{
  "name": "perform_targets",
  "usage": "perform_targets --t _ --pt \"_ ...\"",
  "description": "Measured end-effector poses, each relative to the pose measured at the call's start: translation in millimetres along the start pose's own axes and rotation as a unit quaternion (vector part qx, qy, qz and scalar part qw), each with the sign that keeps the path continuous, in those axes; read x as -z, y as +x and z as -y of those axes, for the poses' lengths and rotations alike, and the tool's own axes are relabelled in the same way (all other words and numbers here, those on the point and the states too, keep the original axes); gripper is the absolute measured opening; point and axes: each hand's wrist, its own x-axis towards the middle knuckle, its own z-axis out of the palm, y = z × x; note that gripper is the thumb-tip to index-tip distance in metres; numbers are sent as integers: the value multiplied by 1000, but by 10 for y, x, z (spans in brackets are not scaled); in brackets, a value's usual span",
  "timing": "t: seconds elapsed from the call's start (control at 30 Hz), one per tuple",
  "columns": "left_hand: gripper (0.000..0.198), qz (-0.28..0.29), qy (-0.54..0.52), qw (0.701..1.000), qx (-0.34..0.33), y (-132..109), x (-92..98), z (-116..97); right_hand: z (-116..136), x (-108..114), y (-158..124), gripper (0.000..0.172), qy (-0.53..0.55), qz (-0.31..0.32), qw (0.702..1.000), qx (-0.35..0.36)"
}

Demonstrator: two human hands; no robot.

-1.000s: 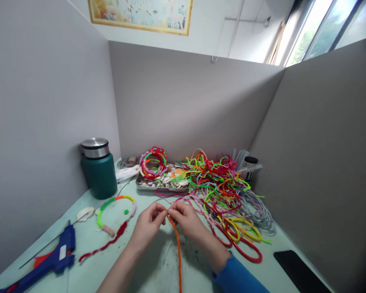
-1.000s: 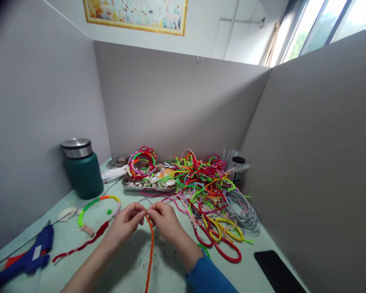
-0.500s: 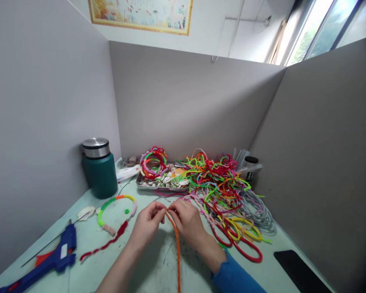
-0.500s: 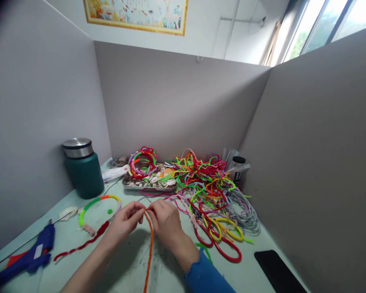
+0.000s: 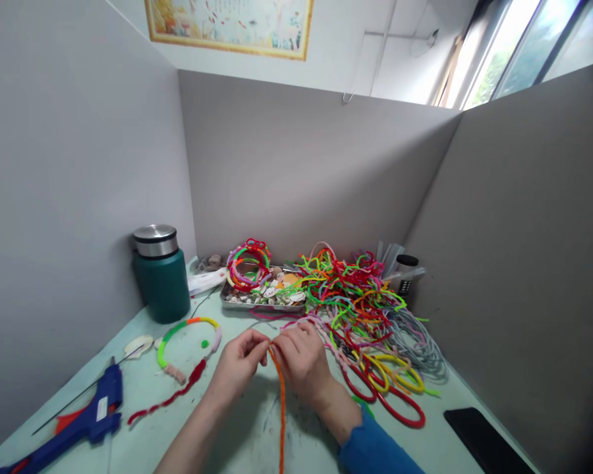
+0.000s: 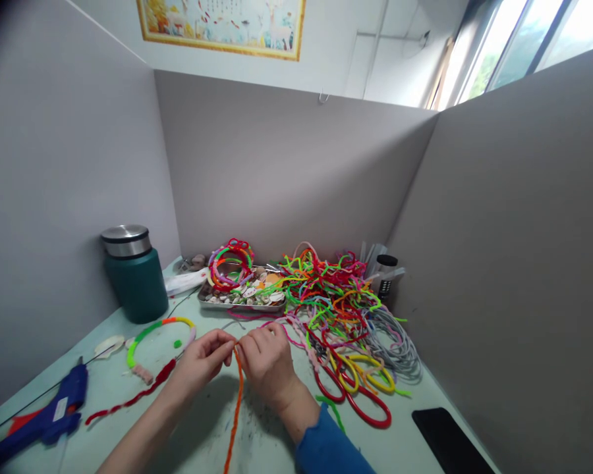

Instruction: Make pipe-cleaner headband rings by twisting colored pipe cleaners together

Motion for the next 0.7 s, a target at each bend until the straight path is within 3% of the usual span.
perform_targets --t 0.4,0.7 --pt "21 3 11 1000 -2 0 -16 -2 -1 23 0 17 7 1 1000 6" --pt "18 -9 52 998 -34 -47 -27 -64 15 22 -16 18 57 19 997 -48"
